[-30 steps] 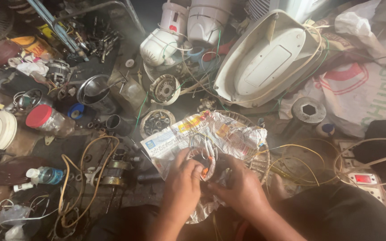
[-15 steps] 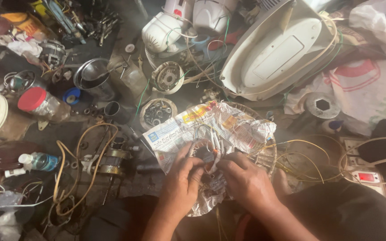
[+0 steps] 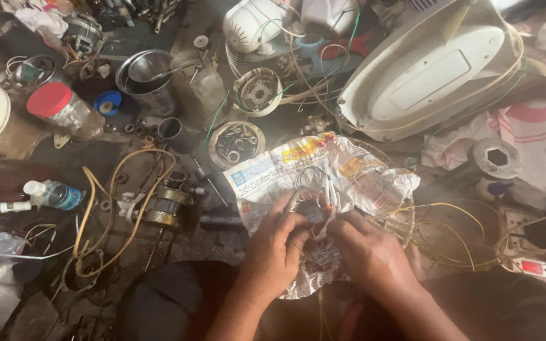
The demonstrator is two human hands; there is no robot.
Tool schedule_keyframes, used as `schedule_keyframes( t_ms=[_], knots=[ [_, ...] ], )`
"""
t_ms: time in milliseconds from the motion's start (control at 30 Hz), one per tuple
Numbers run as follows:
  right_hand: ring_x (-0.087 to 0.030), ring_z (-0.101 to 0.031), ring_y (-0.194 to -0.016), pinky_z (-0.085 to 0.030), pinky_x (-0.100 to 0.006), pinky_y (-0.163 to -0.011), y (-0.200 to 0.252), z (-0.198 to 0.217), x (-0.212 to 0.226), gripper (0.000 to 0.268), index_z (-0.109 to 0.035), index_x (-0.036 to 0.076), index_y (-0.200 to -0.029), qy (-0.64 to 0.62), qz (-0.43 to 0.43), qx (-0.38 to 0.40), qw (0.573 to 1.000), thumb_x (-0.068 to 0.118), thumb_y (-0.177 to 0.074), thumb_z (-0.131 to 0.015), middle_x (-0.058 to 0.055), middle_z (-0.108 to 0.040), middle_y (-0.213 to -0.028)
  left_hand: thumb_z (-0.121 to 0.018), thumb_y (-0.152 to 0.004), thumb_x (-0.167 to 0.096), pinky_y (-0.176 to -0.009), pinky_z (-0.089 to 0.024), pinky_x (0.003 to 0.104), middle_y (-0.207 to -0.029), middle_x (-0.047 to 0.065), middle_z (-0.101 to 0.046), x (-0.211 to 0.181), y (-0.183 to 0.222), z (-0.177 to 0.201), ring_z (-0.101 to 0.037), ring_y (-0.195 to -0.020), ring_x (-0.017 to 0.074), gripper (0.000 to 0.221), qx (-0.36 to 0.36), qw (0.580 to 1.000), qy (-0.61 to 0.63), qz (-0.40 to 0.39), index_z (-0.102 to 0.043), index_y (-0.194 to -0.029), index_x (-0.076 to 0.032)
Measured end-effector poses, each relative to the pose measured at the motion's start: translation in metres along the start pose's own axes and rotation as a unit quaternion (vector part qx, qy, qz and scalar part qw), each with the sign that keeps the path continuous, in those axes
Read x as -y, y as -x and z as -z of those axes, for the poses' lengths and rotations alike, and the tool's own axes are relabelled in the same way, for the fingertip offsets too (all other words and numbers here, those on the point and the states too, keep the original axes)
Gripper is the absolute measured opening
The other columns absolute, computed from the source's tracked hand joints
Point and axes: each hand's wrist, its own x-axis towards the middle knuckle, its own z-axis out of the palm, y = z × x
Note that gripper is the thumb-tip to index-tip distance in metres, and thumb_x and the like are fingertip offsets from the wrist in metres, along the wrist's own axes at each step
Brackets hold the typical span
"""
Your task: The person uses a screwdriver to adjust connections on a small electrical component, likely a fan capacitor, while seated on the floor. They repeatedly tighten and loosen wires attached to the component.
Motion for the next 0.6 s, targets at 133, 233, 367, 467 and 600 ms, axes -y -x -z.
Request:
schedule_keyframes(
  t_ms=[133,233,367,467,600],
  knots=[
    [-0.03,-0.072,-0.081,-0.057,-0.04,-0.066,0.005,-0.02,-0.003,0.021,-0.066,0.011,-0.101,-0.062,-0.039,-0.111,0.991,0.009,-0.083,-0.075,-0.008,-0.071,-0.094,-0.068,-0.095,-0.015,-0.096,-0.055,0.041,-0.157,0.017,-0.047,0.001,0.0,0.007,-0.062,-0.129,0.0356,0.011,0.013,1.0,0.016,-0.005,-0.065,-0.103,-0.008],
    [-0.024,-0.074,-0.076,-0.057,-0.036,-0.064,0.007,-0.024,-0.006,0.021,-0.068,0.009,-0.099,-0.085,-0.123,-0.111,0.983,0.014,-0.081,-0.077,-0.007,-0.073,-0.091,-0.068,-0.094,-0.014,-0.096,-0.055,0.041,-0.156,0.018,-0.047,0.004,0.001,0.012,-0.06,-0.13,0.0367,0.014,0.024,0.999,0.032,-0.013,-0.065,-0.106,-0.009],
    [-0.022,-0.073,-0.071,-0.056,-0.035,-0.062,0.006,-0.023,-0.003,0.019,-0.07,0.01,-0.096,-0.052,-0.17,-0.085,0.98,0.017,-0.08,-0.078,-0.006,-0.074,-0.091,-0.07,-0.092,-0.016,-0.096,-0.055,0.042,-0.155,0.017,-0.05,0.005,0.002,0.015,-0.061,-0.129,0.0369,0.02,0.028,0.999,0.027,-0.02,-0.063,-0.11,-0.01],
    [-0.022,-0.072,-0.069,-0.056,-0.035,-0.063,0.004,-0.021,0.0,0.019,-0.07,0.01,-0.097,-0.047,-0.178,-0.084,0.979,0.019,-0.081,-0.078,-0.005,-0.073,-0.091,-0.069,-0.094,-0.017,-0.1,-0.054,0.044,-0.154,0.019,-0.049,0.004,0.003,0.012,-0.058,-0.132,0.0404,0.021,0.005,0.998,-0.007,-0.056,-0.061,-0.112,-0.011],
    [-0.021,-0.071,-0.069,-0.055,-0.036,-0.064,0.004,-0.02,0.004,0.018,-0.071,0.012,-0.096,-0.025,-0.204,-0.068,0.976,0.021,-0.081,-0.078,-0.004,-0.073,-0.091,-0.069,-0.098,-0.019,-0.104,-0.049,0.047,-0.155,0.026,-0.043,0.004,0.005,0.007,-0.053,-0.134,0.0457,0.018,-0.015,0.994,-0.052,-0.098,-0.062,-0.11,-0.009]
  ],
)
